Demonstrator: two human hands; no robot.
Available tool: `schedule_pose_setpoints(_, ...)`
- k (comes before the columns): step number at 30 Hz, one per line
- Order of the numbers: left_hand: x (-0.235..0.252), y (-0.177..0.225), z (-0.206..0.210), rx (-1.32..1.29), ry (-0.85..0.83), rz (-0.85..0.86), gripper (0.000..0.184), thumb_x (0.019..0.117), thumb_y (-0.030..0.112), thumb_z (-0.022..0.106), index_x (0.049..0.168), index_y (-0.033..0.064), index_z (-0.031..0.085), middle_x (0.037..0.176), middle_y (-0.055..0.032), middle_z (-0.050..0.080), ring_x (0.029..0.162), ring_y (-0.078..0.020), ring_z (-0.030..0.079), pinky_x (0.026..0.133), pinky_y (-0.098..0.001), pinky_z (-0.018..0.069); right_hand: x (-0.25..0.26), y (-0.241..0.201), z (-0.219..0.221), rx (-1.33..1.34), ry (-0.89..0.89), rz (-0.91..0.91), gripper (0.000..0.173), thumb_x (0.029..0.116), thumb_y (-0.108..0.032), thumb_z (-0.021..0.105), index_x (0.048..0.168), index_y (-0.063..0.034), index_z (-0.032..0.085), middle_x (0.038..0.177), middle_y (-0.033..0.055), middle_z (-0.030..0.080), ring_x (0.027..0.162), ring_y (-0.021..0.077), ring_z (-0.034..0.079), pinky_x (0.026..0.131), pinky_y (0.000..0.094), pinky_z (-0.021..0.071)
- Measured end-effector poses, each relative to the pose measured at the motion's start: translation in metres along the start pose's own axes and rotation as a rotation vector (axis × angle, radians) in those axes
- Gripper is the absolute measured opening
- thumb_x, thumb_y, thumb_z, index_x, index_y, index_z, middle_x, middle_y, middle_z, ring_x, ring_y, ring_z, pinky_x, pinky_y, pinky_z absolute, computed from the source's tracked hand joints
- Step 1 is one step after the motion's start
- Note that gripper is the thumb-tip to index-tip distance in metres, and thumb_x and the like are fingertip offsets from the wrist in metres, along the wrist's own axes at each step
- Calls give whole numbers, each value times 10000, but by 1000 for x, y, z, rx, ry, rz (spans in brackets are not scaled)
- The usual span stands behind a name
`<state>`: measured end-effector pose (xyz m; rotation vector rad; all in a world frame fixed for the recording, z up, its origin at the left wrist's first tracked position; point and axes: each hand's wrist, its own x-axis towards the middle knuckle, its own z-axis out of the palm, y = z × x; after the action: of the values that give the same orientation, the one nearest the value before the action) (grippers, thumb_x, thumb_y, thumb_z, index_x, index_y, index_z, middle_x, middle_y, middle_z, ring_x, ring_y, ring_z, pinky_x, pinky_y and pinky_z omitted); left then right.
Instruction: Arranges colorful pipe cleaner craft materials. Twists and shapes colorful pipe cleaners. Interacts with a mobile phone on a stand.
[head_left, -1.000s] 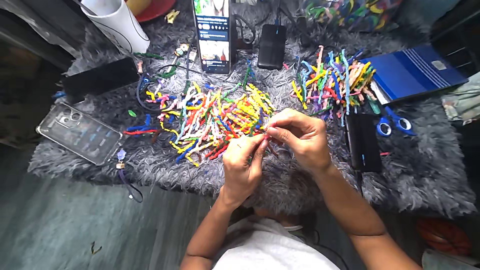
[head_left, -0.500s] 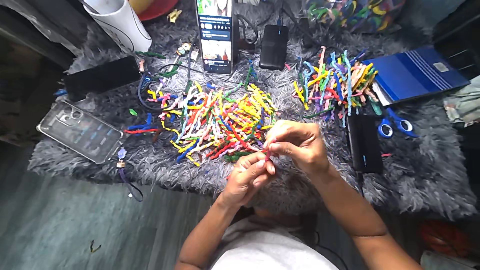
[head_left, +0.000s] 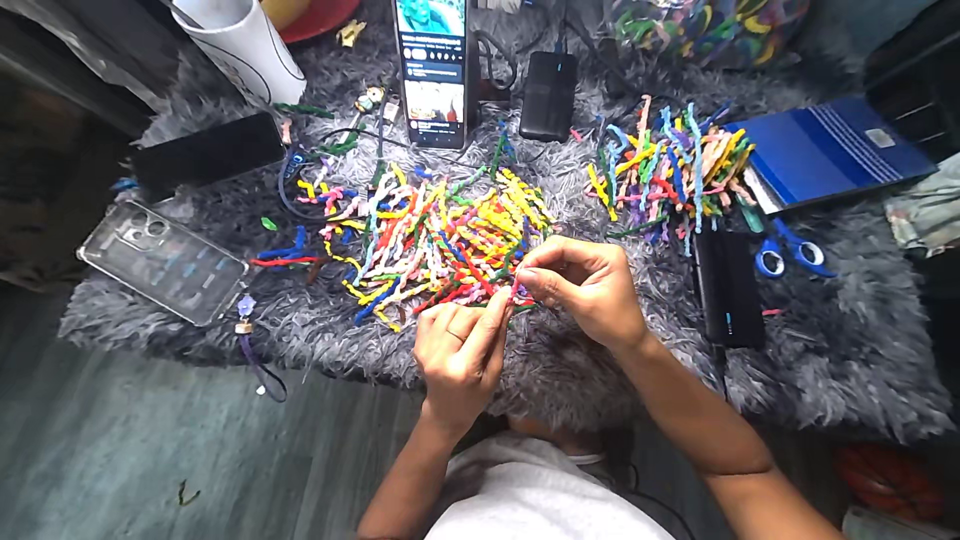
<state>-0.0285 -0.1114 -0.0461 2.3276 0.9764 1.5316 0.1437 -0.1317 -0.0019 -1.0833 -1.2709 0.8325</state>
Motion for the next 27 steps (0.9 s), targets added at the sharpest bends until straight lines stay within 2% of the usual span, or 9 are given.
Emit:
schedule_pose_setpoints(6,0,1,4,42,-22,26,155,963,136,678,986,55,808,749,-74,707,743,-166,628,826,-312,458,0,-1,0,46,6,39,51,951,-19,660,926,-31,703,816,-37,683,628,-15,613,577,145,546)
schedule_pose_setpoints(10,-2,0,8,-120,-88,-66,203,1004,126,617,1035,18,786,747,-82,694,734,-137,625,822,-286,476,0,-2,-2,54,1,28,78,965,3,623,936,-19,691,820,-26,666,608,-15,590,556,137,532)
schedule_pose_setpoints(12,-5,0,9,-308,-163,-173,230,1023,102,574,1059,-25,762,773,-73,703,731,-85,633,795,-245,512,0,-2,-2,31,3,17,79,966,12,615,933,-25,677,797,-36,655,595,-27,566,543,124,507)
schedule_pose_setpoints(14,-5,3,7,-590,-240,-328,245,1045,83,530,1066,-54,731,774,2,688,702,7,607,711,-166,520,0,-2,-2,28,1,7,82,966,17,610,932,-27,671,788,-43,644,601,-31,556,552,120,496)
schedule_pose_setpoints(17,1,6,-2,-1123,-350,-598,226,1069,126,506,1071,49,719,732,137,640,636,79,549,612,-112,473,-2,-2,-1,48,0,-10,94,970,3,600,925,-49,664,808,-57,644,620,-42,553,565,110,489)
schedule_pose_setpoints(20,2,1,-3,-1666,-461,-835,208,1040,248,587,1016,144,766,654,160,620,605,66,556,651,-144,480,-3,-3,1,54,-3,-17,88,966,-3,606,932,-51,671,837,-50,657,650,-34,571,589,120,504)
schedule_pose_setpoints(22,-1,0,-1,-1919,-504,-905,193,1030,250,601,992,145,759,620,164,600,589,52,557,681,-163,487,-4,-4,1,69,-20,-12,90,962,-2,609,931,-54,675,852,-50,659,668,-34,579,604,120,510)
schedule_pose_setpoints(24,-2,2,2,-1984,-494,-911,189,1032,242,597,1000,136,750,618,157,596,586,45,554,676,-164,481,-3,-4,-1,82,-40,-16,91,967,-8,603,934,-58,672,859,-53,654,669,-38,573,603,115,506)
schedule_pose_setpoints(27,-1,4,3,-1766,-435,-855,196,1017,279,623,1054,156,771,680,136,661,625,51,591,685,-157,503,-1,-4,-4,79,-50,-41,90,975,-21,593,936,-63,662,851,-64,637,654,-44,563,587,109,502)
